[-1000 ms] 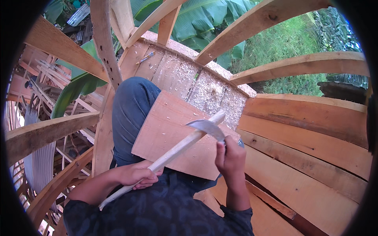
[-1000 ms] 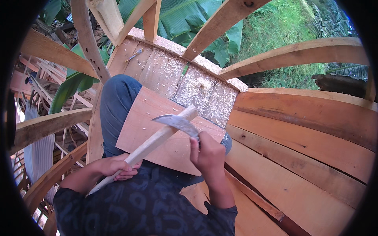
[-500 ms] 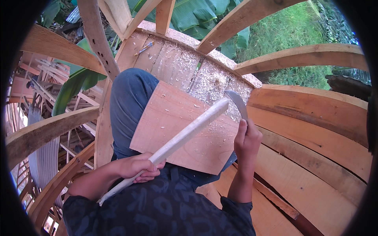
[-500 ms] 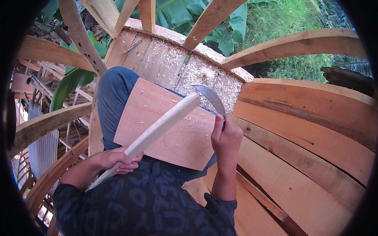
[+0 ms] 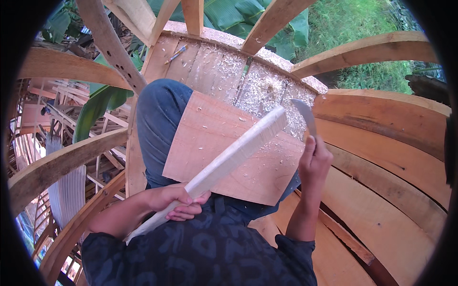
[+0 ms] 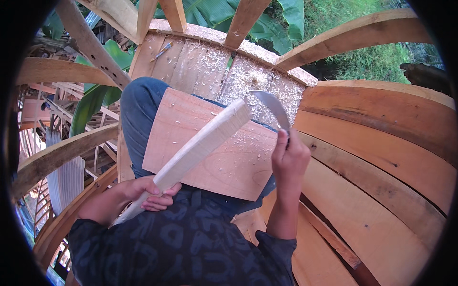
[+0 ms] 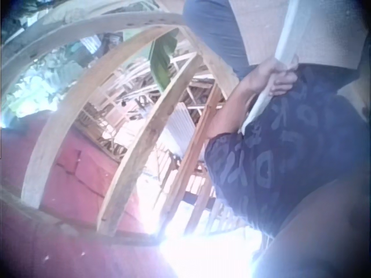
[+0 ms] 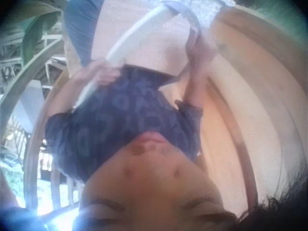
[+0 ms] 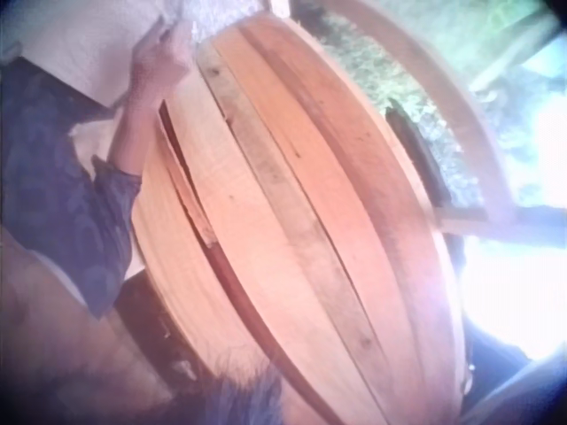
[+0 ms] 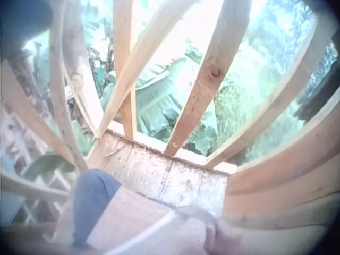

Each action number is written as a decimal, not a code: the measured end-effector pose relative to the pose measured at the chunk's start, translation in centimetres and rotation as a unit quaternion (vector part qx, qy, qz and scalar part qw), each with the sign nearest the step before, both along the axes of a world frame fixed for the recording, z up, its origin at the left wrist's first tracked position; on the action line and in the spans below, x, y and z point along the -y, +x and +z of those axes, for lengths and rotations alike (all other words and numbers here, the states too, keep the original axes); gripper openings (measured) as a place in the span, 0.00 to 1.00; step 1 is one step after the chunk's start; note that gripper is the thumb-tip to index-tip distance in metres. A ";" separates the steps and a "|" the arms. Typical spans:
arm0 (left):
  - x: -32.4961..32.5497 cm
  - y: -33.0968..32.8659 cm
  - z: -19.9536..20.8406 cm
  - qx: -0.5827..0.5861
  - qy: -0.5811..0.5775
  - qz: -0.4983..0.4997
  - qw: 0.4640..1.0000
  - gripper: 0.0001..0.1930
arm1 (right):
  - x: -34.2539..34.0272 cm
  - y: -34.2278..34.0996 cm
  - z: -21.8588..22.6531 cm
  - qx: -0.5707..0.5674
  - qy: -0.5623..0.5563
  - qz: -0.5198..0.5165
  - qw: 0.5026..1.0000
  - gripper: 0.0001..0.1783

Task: The person carves a rectangular piece of light-colored wood using a curved knife. They hold the wood in their left hand and use the knife in their right hand to shave off thin layers, creating wood shavings.

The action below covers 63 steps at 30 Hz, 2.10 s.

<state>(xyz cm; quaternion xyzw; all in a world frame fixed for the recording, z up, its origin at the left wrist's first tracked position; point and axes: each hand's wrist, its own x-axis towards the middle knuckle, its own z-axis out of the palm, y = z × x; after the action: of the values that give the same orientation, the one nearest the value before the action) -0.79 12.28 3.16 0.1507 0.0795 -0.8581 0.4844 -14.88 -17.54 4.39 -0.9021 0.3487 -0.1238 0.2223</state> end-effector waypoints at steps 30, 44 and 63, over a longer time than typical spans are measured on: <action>2.9 0.5 0.0 -0.006 0.034 0.019 0.999 0.12 | -7.1 0.1 -0.9 0.015 0.034 0.218 0.975 0.18; 2.4 -0.4 0.1 0.009 0.023 0.035 0.999 0.12 | -5.4 -0.4 -1.1 0.044 0.046 0.126 0.990 0.17; 1.6 -1.0 1.6 0.042 0.056 0.002 0.998 0.23 | -2.7 -2.0 -0.4 0.082 0.064 -0.036 0.994 0.16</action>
<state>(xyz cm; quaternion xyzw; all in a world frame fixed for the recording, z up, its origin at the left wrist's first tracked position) -1.79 10.67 4.79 0.2137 0.1072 -0.8444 0.4794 -16.85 -14.86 3.96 -0.8594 0.3689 -0.1830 0.3029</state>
